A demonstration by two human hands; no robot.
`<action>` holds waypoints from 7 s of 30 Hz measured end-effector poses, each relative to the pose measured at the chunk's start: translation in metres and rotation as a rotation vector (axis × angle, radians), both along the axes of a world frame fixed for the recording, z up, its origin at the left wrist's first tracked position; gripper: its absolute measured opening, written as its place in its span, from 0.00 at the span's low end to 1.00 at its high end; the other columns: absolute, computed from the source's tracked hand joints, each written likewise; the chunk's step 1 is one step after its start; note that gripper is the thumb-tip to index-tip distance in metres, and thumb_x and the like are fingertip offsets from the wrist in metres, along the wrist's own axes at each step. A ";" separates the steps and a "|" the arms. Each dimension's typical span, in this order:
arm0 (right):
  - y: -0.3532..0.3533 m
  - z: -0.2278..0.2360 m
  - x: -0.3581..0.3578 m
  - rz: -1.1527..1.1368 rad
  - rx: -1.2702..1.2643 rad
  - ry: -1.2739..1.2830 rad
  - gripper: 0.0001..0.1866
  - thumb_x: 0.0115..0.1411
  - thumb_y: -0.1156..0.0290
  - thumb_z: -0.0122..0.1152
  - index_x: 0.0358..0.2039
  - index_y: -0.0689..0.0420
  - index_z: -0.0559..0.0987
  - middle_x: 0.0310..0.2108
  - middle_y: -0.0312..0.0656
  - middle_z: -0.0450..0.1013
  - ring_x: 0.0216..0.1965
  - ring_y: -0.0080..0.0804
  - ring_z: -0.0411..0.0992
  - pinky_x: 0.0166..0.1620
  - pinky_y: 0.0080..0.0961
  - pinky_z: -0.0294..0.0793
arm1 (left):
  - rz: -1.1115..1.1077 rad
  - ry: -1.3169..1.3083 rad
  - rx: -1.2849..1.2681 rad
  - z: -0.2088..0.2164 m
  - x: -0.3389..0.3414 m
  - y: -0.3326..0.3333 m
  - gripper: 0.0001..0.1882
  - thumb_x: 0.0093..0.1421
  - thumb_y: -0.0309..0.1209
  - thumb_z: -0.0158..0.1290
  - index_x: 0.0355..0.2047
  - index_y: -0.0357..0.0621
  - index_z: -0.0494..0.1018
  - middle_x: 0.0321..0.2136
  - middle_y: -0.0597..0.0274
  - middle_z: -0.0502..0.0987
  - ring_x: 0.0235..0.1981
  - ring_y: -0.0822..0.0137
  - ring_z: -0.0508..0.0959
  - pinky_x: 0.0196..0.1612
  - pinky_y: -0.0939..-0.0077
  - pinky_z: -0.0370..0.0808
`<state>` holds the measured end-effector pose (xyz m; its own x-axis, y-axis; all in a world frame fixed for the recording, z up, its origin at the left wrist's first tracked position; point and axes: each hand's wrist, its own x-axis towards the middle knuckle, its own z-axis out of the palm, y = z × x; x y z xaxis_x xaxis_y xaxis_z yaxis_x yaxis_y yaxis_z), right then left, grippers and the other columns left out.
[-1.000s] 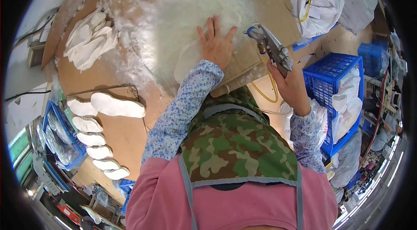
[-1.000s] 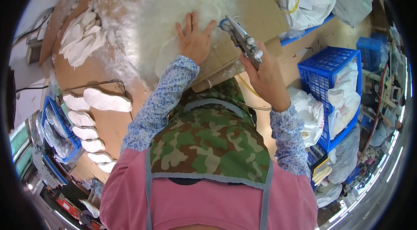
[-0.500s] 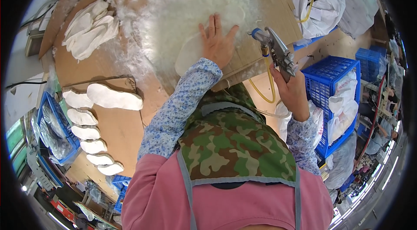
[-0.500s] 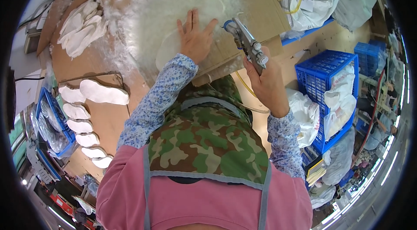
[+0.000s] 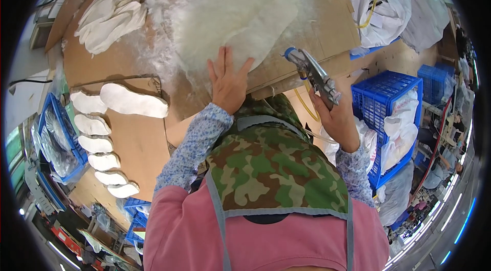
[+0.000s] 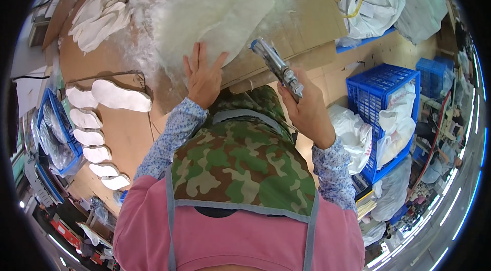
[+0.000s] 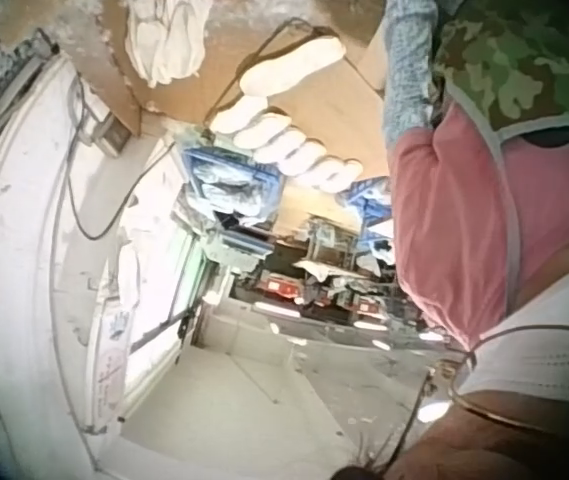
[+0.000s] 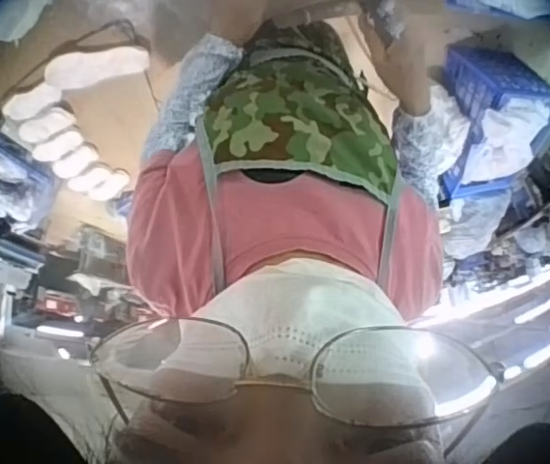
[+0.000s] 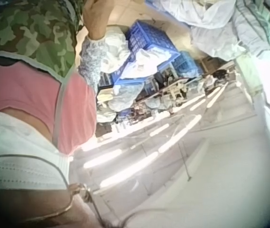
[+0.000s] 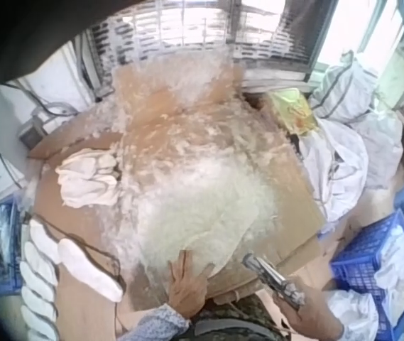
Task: Applying spray adhesive to shoe insoles and attaching white cotton padding layers.
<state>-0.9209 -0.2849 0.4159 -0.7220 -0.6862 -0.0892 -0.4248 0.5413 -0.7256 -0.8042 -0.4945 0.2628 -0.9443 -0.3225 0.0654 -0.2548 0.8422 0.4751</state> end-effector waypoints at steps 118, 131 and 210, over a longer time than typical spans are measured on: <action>-0.005 -0.020 0.012 0.059 -0.089 -0.239 0.13 0.64 0.78 0.55 0.49 0.65 0.74 0.30 0.31 0.71 0.22 0.11 0.59 0.23 0.15 0.56 | 0.642 0.109 1.190 0.064 0.296 -0.153 0.23 0.52 0.18 0.43 0.49 0.40 0.74 0.42 0.64 0.78 0.46 0.71 0.76 0.51 0.75 0.73; -0.022 -0.033 0.084 -0.104 -0.024 -0.296 0.15 0.63 0.78 0.55 0.51 0.67 0.72 0.40 0.37 0.73 0.37 0.20 0.67 0.40 0.19 0.68 | 0.743 0.206 0.377 -0.036 0.322 -0.324 0.21 0.54 0.17 0.41 0.40 0.44 0.81 0.36 0.58 0.82 0.36 0.59 0.80 0.46 0.70 0.75; 0.030 -0.016 -0.036 -0.179 -0.038 -0.141 0.13 0.59 0.78 0.58 0.45 0.63 0.75 0.33 0.50 0.75 0.31 0.36 0.72 0.37 0.29 0.71 | -0.164 0.123 -0.064 -0.013 -0.120 0.012 0.29 0.57 0.36 0.55 0.61 0.64 0.66 0.68 0.50 0.50 0.70 0.45 0.45 0.65 0.32 0.39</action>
